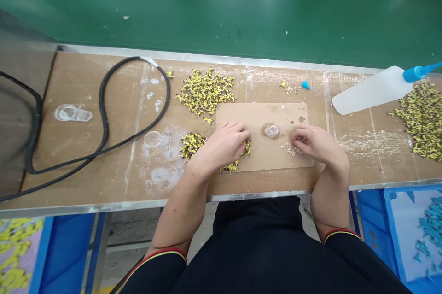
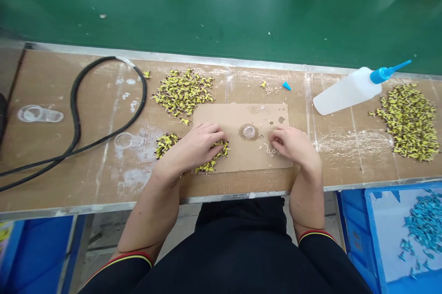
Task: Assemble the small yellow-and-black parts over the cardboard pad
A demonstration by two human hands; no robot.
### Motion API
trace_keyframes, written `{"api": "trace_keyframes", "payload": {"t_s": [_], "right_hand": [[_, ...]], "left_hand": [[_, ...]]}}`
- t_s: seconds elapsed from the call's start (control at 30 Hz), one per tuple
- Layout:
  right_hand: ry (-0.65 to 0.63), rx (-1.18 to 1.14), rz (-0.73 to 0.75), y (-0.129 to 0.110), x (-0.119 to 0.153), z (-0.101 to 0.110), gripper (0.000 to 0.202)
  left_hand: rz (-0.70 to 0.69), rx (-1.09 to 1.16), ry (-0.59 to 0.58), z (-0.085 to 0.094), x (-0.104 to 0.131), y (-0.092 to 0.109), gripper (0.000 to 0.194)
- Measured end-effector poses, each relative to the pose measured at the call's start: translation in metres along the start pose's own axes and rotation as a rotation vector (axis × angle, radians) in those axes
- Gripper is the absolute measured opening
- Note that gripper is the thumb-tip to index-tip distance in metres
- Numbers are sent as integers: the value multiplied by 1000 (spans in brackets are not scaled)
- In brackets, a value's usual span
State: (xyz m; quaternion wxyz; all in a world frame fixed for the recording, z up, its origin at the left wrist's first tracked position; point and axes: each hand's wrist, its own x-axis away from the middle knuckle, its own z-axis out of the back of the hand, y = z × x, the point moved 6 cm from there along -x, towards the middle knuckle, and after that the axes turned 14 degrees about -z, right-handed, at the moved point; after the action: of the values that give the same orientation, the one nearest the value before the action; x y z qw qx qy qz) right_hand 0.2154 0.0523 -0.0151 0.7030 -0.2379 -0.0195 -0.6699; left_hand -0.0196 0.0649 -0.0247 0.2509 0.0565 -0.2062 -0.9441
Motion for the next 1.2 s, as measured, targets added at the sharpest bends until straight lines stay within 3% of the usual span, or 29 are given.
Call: {"api": "trace_keyframes", "payload": {"t_s": [0.23, 0.57, 0.77, 1.03, 1.2], "right_hand": [[-32, -24, -19, 1, 0, 0, 15], [200, -271, 41, -1, 5, 21, 9], [306, -302, 14, 1, 6, 27, 11], [438, -487, 130, -8, 14, 30, 9], [460, -593, 279, -27, 21, 25, 15]], "left_hand": [[-2, 12, -17, 1, 0, 1, 14], [-1, 31, 41, 9, 0, 1, 24], [-3, 67, 159, 20, 2, 3, 20], [-41, 274, 446, 37, 3, 23, 13], [-95, 388, 473, 32, -2, 35, 13]]}}
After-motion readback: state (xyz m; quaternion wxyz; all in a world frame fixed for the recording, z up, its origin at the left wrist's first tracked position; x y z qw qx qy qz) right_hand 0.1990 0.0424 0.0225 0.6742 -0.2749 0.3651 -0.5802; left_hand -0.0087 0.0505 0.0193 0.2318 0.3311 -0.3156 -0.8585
